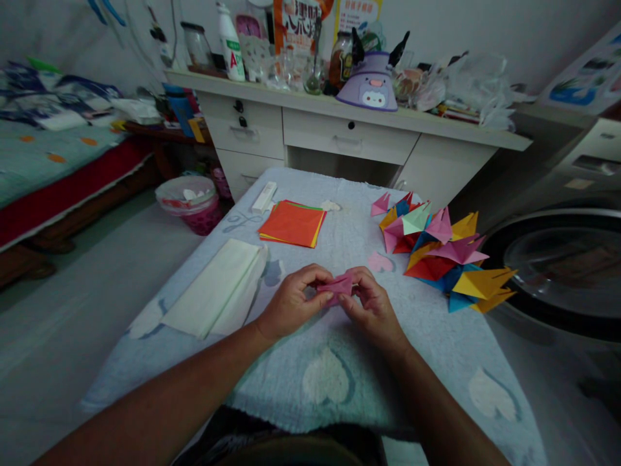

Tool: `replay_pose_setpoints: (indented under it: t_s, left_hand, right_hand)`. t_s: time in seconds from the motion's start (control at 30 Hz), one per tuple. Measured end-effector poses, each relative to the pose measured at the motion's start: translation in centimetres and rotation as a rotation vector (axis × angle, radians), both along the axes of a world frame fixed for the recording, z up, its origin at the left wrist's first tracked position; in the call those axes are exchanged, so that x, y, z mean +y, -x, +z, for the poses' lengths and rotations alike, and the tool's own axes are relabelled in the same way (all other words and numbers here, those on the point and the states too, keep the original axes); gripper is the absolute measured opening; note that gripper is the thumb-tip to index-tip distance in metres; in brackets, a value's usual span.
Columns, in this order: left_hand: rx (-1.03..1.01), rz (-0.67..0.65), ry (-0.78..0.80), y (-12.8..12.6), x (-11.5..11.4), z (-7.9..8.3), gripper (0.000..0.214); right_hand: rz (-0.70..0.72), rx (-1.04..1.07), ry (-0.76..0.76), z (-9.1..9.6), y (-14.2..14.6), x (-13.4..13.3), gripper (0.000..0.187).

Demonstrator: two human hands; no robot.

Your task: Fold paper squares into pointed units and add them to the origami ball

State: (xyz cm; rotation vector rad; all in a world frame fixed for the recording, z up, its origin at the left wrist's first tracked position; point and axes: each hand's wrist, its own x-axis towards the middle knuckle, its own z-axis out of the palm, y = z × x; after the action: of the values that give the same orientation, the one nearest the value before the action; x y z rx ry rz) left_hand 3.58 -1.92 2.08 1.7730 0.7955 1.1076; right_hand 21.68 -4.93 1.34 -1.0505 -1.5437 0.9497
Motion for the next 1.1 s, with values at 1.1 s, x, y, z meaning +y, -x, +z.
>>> replay_pose_setpoints:
  t_s: [1.1]
  left_hand:
    - [0.099,0.048,-0.358,0.22,-0.37,-0.18,0.009]
  right_hand:
    - [0.036,-0.080,-0.103,0.82,-0.32,-0.82,0.005]
